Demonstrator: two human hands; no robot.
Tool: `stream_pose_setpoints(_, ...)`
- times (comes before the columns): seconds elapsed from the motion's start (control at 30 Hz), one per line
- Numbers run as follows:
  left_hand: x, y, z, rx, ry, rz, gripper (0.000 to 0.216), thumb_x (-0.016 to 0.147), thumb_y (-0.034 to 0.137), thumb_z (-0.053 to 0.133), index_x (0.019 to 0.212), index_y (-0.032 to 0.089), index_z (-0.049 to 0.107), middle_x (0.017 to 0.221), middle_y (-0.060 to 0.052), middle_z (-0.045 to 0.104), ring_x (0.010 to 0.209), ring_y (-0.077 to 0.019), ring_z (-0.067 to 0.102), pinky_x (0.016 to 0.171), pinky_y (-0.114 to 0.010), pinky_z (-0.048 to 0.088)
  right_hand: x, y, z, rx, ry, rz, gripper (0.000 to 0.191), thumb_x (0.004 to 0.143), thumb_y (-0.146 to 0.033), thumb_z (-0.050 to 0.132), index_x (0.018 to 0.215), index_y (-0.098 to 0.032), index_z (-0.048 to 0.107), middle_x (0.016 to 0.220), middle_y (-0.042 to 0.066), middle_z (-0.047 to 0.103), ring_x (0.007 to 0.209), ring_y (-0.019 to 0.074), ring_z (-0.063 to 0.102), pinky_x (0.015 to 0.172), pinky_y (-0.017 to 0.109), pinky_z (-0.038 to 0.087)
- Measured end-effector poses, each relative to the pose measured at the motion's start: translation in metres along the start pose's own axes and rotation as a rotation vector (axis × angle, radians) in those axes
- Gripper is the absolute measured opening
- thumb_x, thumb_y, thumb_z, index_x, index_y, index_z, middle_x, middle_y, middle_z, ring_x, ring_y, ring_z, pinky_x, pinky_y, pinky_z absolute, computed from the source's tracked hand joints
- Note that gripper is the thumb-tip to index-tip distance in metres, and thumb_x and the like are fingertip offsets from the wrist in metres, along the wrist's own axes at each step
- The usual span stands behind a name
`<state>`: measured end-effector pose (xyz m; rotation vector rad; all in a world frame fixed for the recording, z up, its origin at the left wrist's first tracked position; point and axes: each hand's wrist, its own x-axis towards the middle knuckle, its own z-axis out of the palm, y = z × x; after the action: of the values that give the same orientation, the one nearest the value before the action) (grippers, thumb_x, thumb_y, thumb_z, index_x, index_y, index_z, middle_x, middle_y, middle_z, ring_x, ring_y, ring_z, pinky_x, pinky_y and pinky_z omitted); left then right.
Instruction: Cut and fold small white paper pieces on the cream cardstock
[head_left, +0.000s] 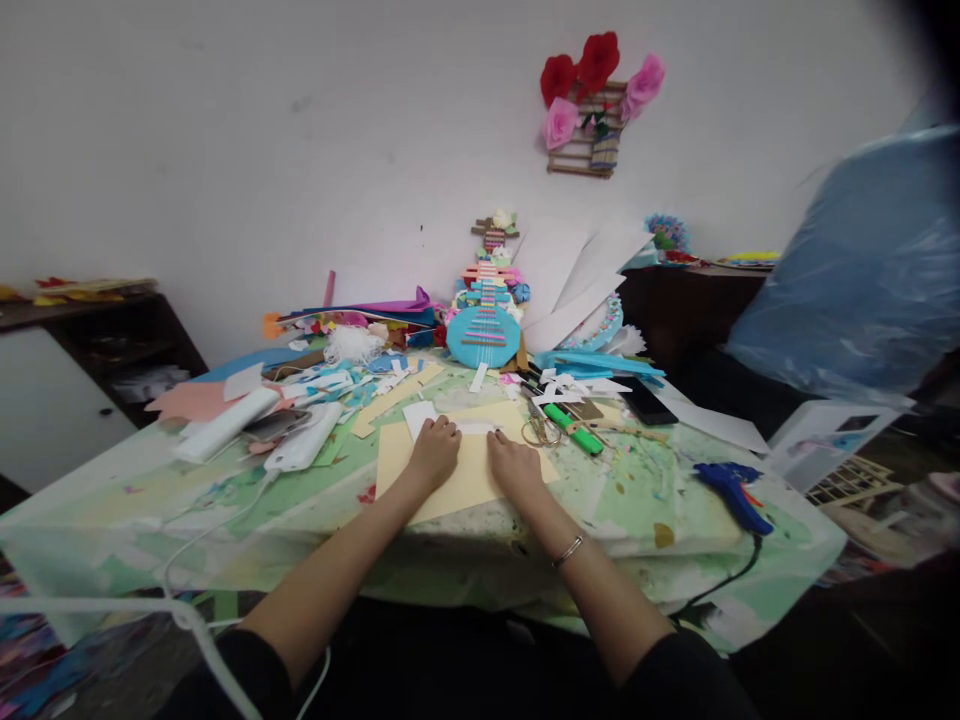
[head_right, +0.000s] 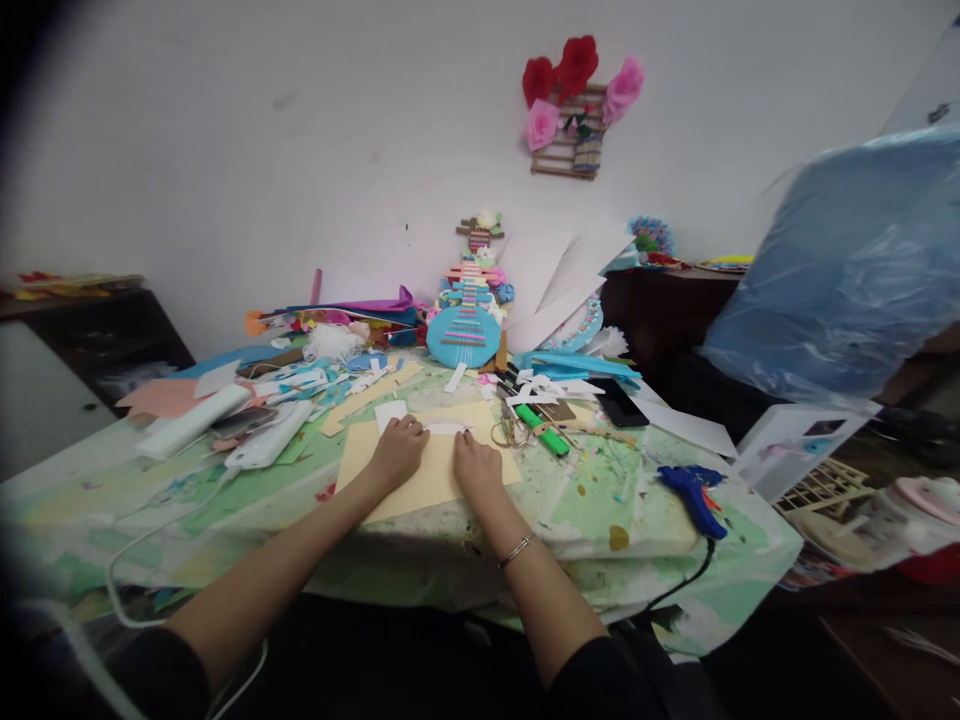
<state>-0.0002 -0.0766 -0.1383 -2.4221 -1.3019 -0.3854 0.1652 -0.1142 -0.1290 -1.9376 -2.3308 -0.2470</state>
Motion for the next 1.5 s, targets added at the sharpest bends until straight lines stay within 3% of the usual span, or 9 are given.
stream_pose_setpoints(0.33, 0.000, -0.009, 0.003, -0.151, 0.061, -0.154, 0.024, 0.081, 0.013, 0.048, 0.081, 0.017, 0.072, 0.084, -0.011, 0.066, 0.091, -0.0246, 0.052, 0.078, -0.040, 0.041, 0.000, 0.004, 0.000, 0.029, 0.002, -0.007, 0.039, 0.092, -0.015, 0.031, 0.128, -0.019, 0.044, 0.122, 0.016, 0.057, 0.088, 0.0206, 0.066, 0.068, 0.032, 0.051)
stream_pose_setpoints(0.57, 0.005, -0.012, 0.006, -0.207, 0.132, -0.219, 0.025, 0.077, 0.013, 0.049, 0.070, 0.016, 0.072, 0.086, -0.012, 0.059, 0.090, -0.0260, 0.049, 0.074, -0.040, 0.043, 0.001, 0.005, -0.002, 0.090, -0.012, -0.026, 0.037, 0.090, -0.012, 0.032, 0.123, -0.018, 0.047, 0.115, 0.015, 0.061, 0.090, 0.0217, 0.065, 0.070, 0.033, 0.050)
stream_pose_setpoints(0.7, 0.009, -0.016, 0.011, -0.238, 0.156, -0.175, 0.020, 0.071, 0.010, 0.051, 0.063, 0.016, 0.069, 0.088, -0.011, 0.060, 0.094, -0.0268, 0.050, 0.076, -0.042, 0.044, 0.006, 0.009, -0.005, 0.147, -0.041, -0.050, 0.033, 0.087, -0.010, 0.037, 0.115, -0.018, 0.054, 0.107, 0.015, 0.064, 0.091, 0.0229, 0.065, 0.072, 0.033, 0.049)
stream_pose_setpoints(0.83, 0.011, -0.024, 0.017, -0.292, 0.169, -0.081, 0.017, 0.064, 0.007, 0.052, 0.061, 0.017, 0.065, 0.102, -0.009, 0.062, 0.105, -0.0260, 0.051, 0.087, -0.043, 0.044, 0.023, 0.024, -0.007, 0.234, -0.067, -0.049, 0.038, 0.085, -0.015, 0.046, 0.122, -0.021, 0.054, 0.094, 0.014, 0.069, 0.088, 0.0245, 0.066, 0.074, 0.034, 0.048)
stream_pose_setpoints(0.97, 0.014, -0.033, 0.025, -0.410, 0.210, -0.014, 0.016, 0.061, 0.005, 0.050, 0.061, 0.017, 0.061, 0.119, -0.010, 0.060, 0.119, -0.0285, 0.047, 0.097, -0.048, 0.039, 0.050, 0.046, -0.003, 0.382, -0.028, -0.015, 0.038, 0.085, -0.016, 0.047, 0.122, -0.021, 0.056, 0.095, 0.008, 0.071, 0.090, 0.0186, 0.065, 0.078, 0.026, 0.046)
stream_pose_setpoints(1.07, 0.017, -0.038, 0.030, -0.505, 0.209, 0.015, 0.018, 0.059, 0.003, 0.049, 0.061, 0.017, 0.058, 0.110, -0.010, 0.066, 0.113, -0.0264, 0.053, 0.096, -0.045, 0.042, 0.065, 0.057, 0.005, 0.490, 0.008, 0.021, 0.033, 0.086, -0.017, 0.045, 0.116, -0.017, 0.060, 0.088, 0.004, 0.073, 0.081, 0.0137, 0.066, 0.074, 0.021, 0.046)
stream_pose_setpoints(1.23, 0.018, -0.038, 0.032, -0.507, 0.193, 0.020, 0.018, 0.061, 0.003, 0.049, 0.065, 0.018, 0.057, 0.099, -0.007, 0.069, 0.104, -0.0244, 0.057, 0.090, -0.042, 0.045, 0.072, 0.059, 0.019, 0.575, 0.069, 0.055, 0.031, 0.079, -0.018, 0.055, 0.107, -0.018, 0.067, 0.086, 0.003, 0.072, 0.078, 0.0149, 0.065, 0.072, 0.023, 0.045)
stream_pose_setpoints(1.5, 0.018, -0.033, 0.026, -0.449, 0.167, 0.025, 0.012, 0.070, 0.008, 0.052, 0.073, 0.017, 0.059, 0.087, -0.008, 0.068, 0.089, -0.0217, 0.061, 0.081, -0.037, 0.045, 0.067, 0.057, 0.021, 0.519, 0.084, -0.079, 0.030, 0.075, -0.010, 0.052, 0.092, -0.021, 0.074, 0.089, 0.004, 0.070, 0.081, 0.0153, 0.061, 0.074, 0.023, 0.042)
